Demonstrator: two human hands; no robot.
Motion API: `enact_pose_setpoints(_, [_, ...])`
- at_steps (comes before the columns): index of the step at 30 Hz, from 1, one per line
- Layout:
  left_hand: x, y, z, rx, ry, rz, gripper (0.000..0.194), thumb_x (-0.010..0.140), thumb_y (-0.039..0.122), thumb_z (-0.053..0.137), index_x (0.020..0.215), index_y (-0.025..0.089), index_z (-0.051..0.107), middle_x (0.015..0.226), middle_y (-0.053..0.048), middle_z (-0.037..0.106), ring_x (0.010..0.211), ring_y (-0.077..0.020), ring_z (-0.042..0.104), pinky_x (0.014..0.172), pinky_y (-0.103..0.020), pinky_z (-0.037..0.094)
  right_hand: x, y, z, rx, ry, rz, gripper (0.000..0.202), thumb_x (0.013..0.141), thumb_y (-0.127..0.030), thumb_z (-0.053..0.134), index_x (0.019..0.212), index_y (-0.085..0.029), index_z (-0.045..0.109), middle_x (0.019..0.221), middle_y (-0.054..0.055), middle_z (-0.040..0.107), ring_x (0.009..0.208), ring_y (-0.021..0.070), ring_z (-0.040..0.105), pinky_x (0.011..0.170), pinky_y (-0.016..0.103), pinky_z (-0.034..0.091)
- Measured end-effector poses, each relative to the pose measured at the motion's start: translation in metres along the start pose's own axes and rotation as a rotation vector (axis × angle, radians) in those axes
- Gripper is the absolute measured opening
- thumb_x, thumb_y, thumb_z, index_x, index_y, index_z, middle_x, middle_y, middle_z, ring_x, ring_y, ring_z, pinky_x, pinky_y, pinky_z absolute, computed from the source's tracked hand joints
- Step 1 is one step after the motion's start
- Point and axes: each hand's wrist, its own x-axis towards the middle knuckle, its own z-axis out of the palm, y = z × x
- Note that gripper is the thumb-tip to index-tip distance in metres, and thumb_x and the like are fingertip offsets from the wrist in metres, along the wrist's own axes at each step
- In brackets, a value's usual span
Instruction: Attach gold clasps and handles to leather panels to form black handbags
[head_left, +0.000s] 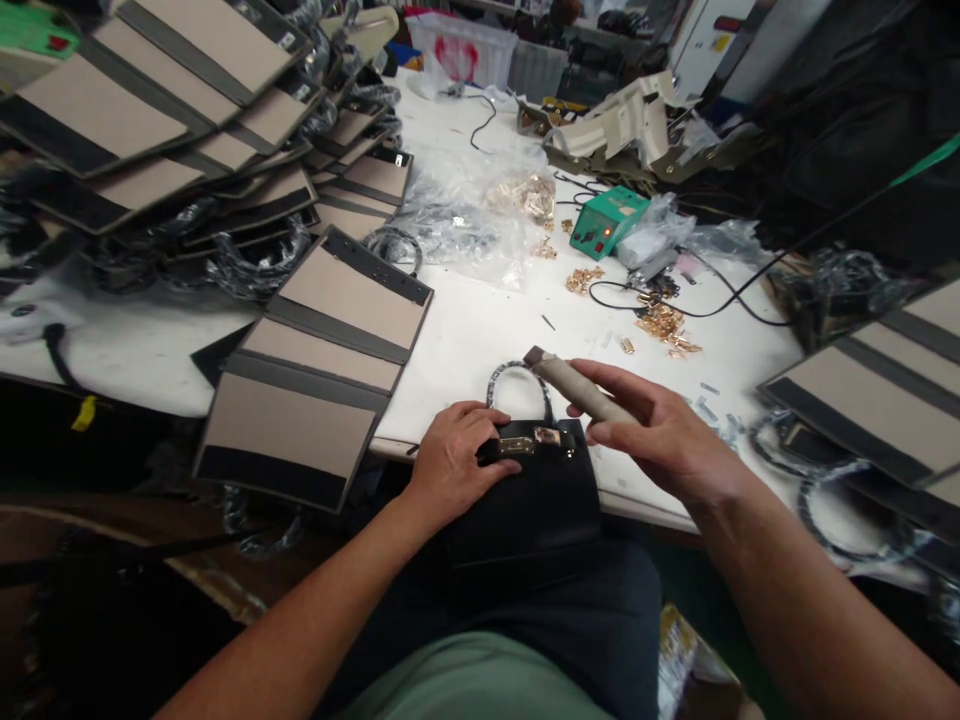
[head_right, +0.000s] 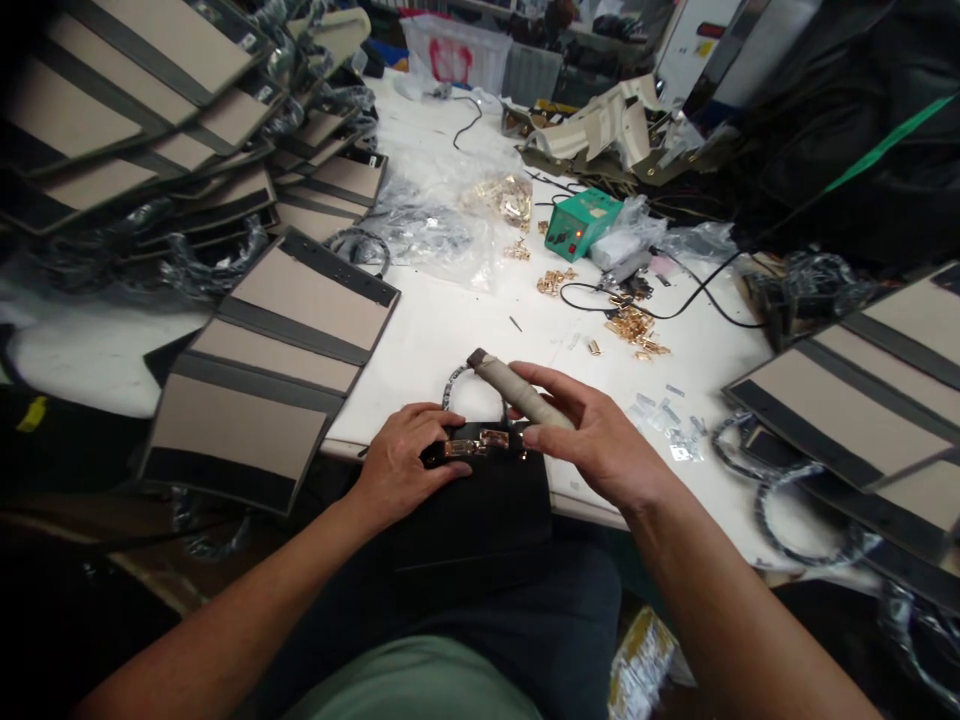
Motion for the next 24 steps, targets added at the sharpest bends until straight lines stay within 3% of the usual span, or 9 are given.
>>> enact_pose_setpoints(3, [-0.001,-0.001,0.001,0.009,0.000,0.004,0.026,0.071,0.033,0.088,0.077,0.023,0.064,0.117,-0.003,0.074,0.117,-0.0291,0.059,0.099,-0.049,0.048,0.009,-0.007,0.006,-0.194,0.113,-0.146,0.049,0.080,-0.037,0.077,0.127,-0.030,0.068,0.117,0.006,0.073,0.099,0.0290,0.069,0.080,0.044,0.059])
enact_pose_setpoints(5, [-0.002,-0.002,0.001,0.009,0.011,0.015,0.026,0.073,0.034,0.087,0.088,0.025,0.068,0.118,-0.003,0.074,0.118,-0.0282,0.060,0.102,-0.048,0.048,0.015,-0.010,0.005,-0.373,0.183,-0.262,0.030,0.080,-0.034,0.077,0.110,-0.031,0.076,0.120,0.005,0.071,0.107,0.0298,0.066,0.091,0.047,0.057])
enact_pose_setpoints(7, [-0.003,-0.003,0.002,0.011,0.017,0.030,0.031,0.075,0.035,0.086,0.101,0.027,0.070,0.119,-0.002,0.074,0.119,-0.0277,0.060,0.103,-0.047,0.047,0.021,-0.011,-0.002,-0.446,0.159,-0.285,0.021,0.078,-0.032,0.080,0.099,-0.031,0.078,0.118,0.004,0.071,0.111,0.0299,0.065,0.096,0.047,0.054])
enact_pose_setpoints(11, [-0.003,-0.005,0.002,0.011,-0.009,0.069,0.018,0.081,0.036,0.080,0.094,0.027,0.072,0.123,-0.001,0.073,0.123,-0.0267,0.059,0.107,-0.046,0.046,0.030,0.000,-0.015,-0.189,0.060,-0.093,0.031,0.075,-0.037,0.083,0.103,-0.025,0.076,0.103,0.006,0.074,0.082,0.0235,0.069,0.068,0.036,0.058])
enact_pose_setpoints(14, [-0.003,-0.007,0.001,0.029,-0.007,0.102,0.012,0.084,0.036,0.077,0.088,0.026,0.072,0.122,-0.002,0.074,0.122,-0.0264,0.060,0.107,-0.046,0.047,0.041,0.012,-0.009,0.022,0.197,-0.052,0.042,0.074,-0.038,0.083,0.111,-0.022,0.070,0.089,0.005,0.073,0.061,0.0161,0.060,0.049,0.028,0.048])
enact_pose_setpoints(16, [-0.004,-0.008,0.001,0.044,-0.002,0.124,0.009,0.085,0.032,0.075,0.090,0.026,0.073,0.124,-0.003,0.073,0.122,-0.0271,0.060,0.106,-0.046,0.048,0.053,0.019,0.002,0.152,0.313,-0.059,0.040,0.079,-0.042,0.077,0.111,-0.021,0.067,0.081,0.002,0.068,0.056,0.0134,0.054,0.045,0.025,0.043])
enact_pose_setpoints(19, [-0.006,-0.010,0.002,0.046,0.006,0.152,0.010,0.084,0.025,0.074,0.094,0.025,0.073,0.128,-0.002,0.071,0.123,-0.0266,0.059,0.107,-0.045,0.047,0.072,0.027,0.020,0.337,0.420,-0.044,0.031,0.086,-0.053,0.066,0.091,-0.022,0.062,0.067,-0.002,0.056,0.057,0.0124,0.054,0.050,0.024,0.047])
enact_pose_setpoints(24, [-0.010,-0.014,0.004,0.052,0.014,0.157,0.012,0.083,0.023,0.074,0.095,0.025,0.073,0.130,-0.002,0.070,0.123,-0.0266,0.057,0.108,-0.046,0.046,0.093,0.033,0.047,0.527,0.417,0.049,0.045,0.079,-0.060,0.075,0.084,-0.023,0.051,0.072,-0.005,0.055,0.056,0.0098,0.055,0.050,0.022,0.050])
